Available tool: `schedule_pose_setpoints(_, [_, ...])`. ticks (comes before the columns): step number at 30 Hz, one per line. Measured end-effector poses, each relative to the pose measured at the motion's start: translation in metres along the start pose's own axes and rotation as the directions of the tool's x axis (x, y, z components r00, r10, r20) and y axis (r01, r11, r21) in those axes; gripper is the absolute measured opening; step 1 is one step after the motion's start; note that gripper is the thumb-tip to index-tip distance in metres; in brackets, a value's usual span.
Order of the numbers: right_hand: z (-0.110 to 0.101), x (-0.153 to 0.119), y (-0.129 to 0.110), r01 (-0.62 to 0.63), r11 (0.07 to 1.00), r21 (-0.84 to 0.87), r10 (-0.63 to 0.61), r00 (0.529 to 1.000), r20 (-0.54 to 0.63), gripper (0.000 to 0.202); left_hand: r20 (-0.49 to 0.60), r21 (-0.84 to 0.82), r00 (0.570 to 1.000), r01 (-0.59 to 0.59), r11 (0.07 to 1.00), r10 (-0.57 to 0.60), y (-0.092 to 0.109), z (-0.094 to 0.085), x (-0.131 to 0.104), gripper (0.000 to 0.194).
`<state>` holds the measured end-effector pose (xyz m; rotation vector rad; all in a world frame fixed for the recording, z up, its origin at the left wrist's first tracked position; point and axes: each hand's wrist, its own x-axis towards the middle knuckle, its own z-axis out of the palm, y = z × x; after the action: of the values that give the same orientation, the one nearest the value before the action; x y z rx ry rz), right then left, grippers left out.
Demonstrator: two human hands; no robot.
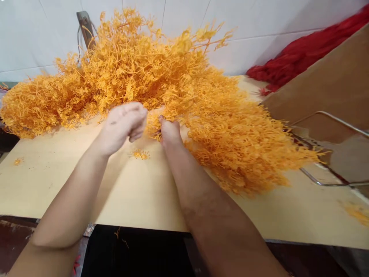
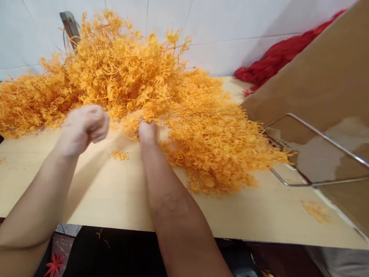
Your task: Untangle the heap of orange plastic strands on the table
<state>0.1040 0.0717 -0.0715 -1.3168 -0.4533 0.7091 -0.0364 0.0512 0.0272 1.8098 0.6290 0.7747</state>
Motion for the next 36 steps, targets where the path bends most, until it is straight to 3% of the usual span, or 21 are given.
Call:
schedule_pose_setpoints(2, [0.0,0.0,-0.003,-0.08,0.996,0.027,0.081,0.996,-0.031,0.018,-0.104,0.013,0.994,-0.042,0.999,0.043,0.0,-0.005,0.002,0.022])
schedule_pose_setpoints(5, [0.0,-0.011,-0.01,-0.095,0.995,0.011,0.094,0.993,0.069,0.019,-0.125,0.167,0.992,0.048,0.985,-0.027,-0.025,-0.004,0.012,0.006])
schedule_pose_setpoints(7, [0.001,-0.017,-0.013,-0.083,0.996,-0.012,0.084,0.992,0.098,0.019,-0.11,0.331,0.993,0.078,0.941,-0.043,-0.046,0.001,0.018,0.016])
schedule_pose_setpoints(9, [0.001,-0.021,-0.014,-0.059,0.998,-0.017,0.06,0.994,0.094,0.018,-0.084,0.473,0.996,0.06,0.879,-0.023,-0.059,0.006,0.02,0.012])
schedule_pose_setpoints(14, [0.003,-0.023,-0.012,-0.01,0.998,0.069,0.0,0.989,0.15,0.021,-0.074,0.664,0.995,0.097,0.742,-0.064,-0.065,0.009,0.018,0.037])
schedule_pose_setpoints(21, [0.002,-0.03,-0.02,-0.129,0.991,-0.02,0.131,0.983,0.126,0.013,0.124,0.501,0.99,-0.005,0.865,-0.066,-0.066,-0.004,0.019,0.028])
schedule_pose_setpoints(27, [0.003,-0.023,-0.009,-0.138,0.985,0.108,0.126,0.986,0.107,0.013,0.13,0.495,0.98,-0.197,0.846,0.152,-0.057,-0.004,0.015,0.021])
schedule_pose_setpoints(31, [0.003,-0.017,-0.002,-0.107,0.971,0.213,0.081,0.988,0.131,0.017,0.117,0.461,0.98,-0.197,0.866,0.16,-0.052,-0.001,0.015,0.02])
schedule_pose_setpoints(36, [0.004,-0.016,-0.003,-0.166,0.96,0.227,0.132,0.979,0.158,0.019,0.17,0.273,0.979,-0.159,0.949,0.115,-0.041,-0.001,0.014,0.019])
